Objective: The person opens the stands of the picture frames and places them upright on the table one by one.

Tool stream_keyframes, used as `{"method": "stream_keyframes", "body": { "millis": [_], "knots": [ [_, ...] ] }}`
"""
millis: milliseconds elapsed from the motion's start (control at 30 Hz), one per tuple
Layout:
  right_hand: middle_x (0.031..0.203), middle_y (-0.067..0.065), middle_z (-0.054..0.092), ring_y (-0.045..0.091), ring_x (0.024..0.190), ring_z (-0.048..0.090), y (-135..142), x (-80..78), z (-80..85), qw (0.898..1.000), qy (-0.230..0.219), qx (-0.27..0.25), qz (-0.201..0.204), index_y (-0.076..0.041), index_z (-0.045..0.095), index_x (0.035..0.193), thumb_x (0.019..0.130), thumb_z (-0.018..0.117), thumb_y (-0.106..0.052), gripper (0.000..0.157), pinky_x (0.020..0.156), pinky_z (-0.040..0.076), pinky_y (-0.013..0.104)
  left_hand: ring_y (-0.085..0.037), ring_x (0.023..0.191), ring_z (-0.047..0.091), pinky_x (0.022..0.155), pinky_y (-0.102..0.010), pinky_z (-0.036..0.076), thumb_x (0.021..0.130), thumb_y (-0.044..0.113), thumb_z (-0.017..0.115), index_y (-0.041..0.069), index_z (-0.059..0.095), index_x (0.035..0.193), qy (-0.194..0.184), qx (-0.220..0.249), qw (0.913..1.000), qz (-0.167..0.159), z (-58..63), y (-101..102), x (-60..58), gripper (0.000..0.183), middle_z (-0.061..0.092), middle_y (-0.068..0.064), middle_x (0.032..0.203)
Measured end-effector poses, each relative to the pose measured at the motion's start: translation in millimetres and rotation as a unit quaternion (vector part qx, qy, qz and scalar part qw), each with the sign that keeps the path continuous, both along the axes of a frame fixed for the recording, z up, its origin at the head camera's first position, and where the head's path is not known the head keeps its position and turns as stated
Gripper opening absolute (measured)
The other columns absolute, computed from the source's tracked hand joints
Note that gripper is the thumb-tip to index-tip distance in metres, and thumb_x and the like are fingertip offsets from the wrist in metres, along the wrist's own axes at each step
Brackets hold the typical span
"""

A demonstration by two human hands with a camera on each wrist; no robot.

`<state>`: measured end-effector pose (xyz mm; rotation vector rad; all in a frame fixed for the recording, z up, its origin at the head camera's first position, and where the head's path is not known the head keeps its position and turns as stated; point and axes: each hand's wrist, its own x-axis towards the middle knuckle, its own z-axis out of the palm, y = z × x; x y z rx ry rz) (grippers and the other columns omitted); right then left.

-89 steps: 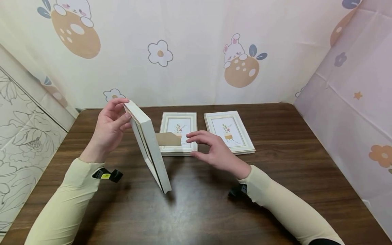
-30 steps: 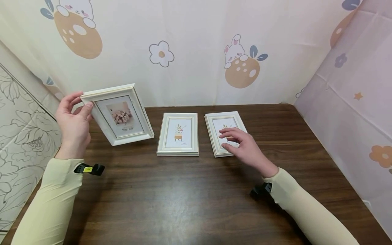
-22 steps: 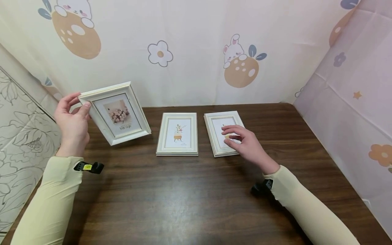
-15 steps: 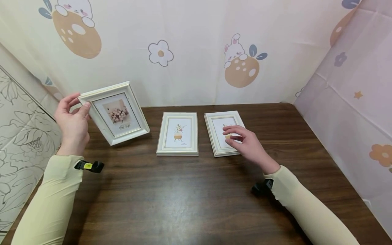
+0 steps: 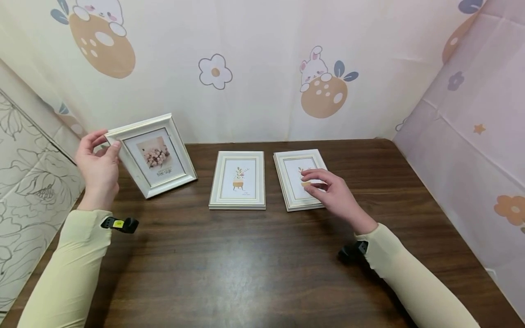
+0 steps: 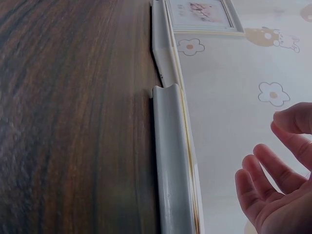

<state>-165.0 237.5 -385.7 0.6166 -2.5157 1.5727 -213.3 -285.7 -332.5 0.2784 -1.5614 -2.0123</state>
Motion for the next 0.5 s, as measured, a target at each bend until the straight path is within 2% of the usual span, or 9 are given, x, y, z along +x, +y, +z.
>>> {"method": "stream_keyframes", "body": {
  "millis": [167,367,500],
  "knots": [
    [0.129,0.015,0.063,0.02,0.121,0.057,1.4,0.9,-0.7,1.0,0.002,0.006,-0.003,0.004,0.069,0.111,0.091,0.069,0.002,0.019,0.091,0.05,0.022,-0.011,0.088,0.06,0.06,-0.016,0.047,0.09,-0.009,0.066,0.01,0.065,0.121,-0.018,-0.031,0.9993,0.001,-2.9,-2.0,-1.1,0.037,0.052,-0.001,0.115],
    [0.128,0.017,0.063,0.014,0.117,0.058,4.6,1.6,0.2,1.0,0.009,0.006,-0.006,0.001,0.07,0.11,0.092,0.068,0.003,0.019,0.089,0.05,0.019,-0.011,0.09,0.06,0.064,-0.015,0.05,0.09,-0.008,0.066,0.01,0.066,0.122,-0.03,-0.041,0.9986,0.01,-5.8,-5.7,-1.0,0.037,0.055,-0.001,0.115],
    [0.126,0.013,0.064,0.013,0.115,0.058,7.6,1.4,1.2,1.0,0.007,0.016,-0.013,-0.003,0.071,0.109,0.093,0.069,-0.002,0.017,0.088,0.051,0.02,-0.011,0.093,0.059,0.07,-0.014,0.051,0.089,-0.008,0.068,0.013,0.067,0.12,-0.039,-0.044,0.998,0.024,-9.2,-7.9,0.1,0.038,0.056,0.0,0.113]
  ]
}}
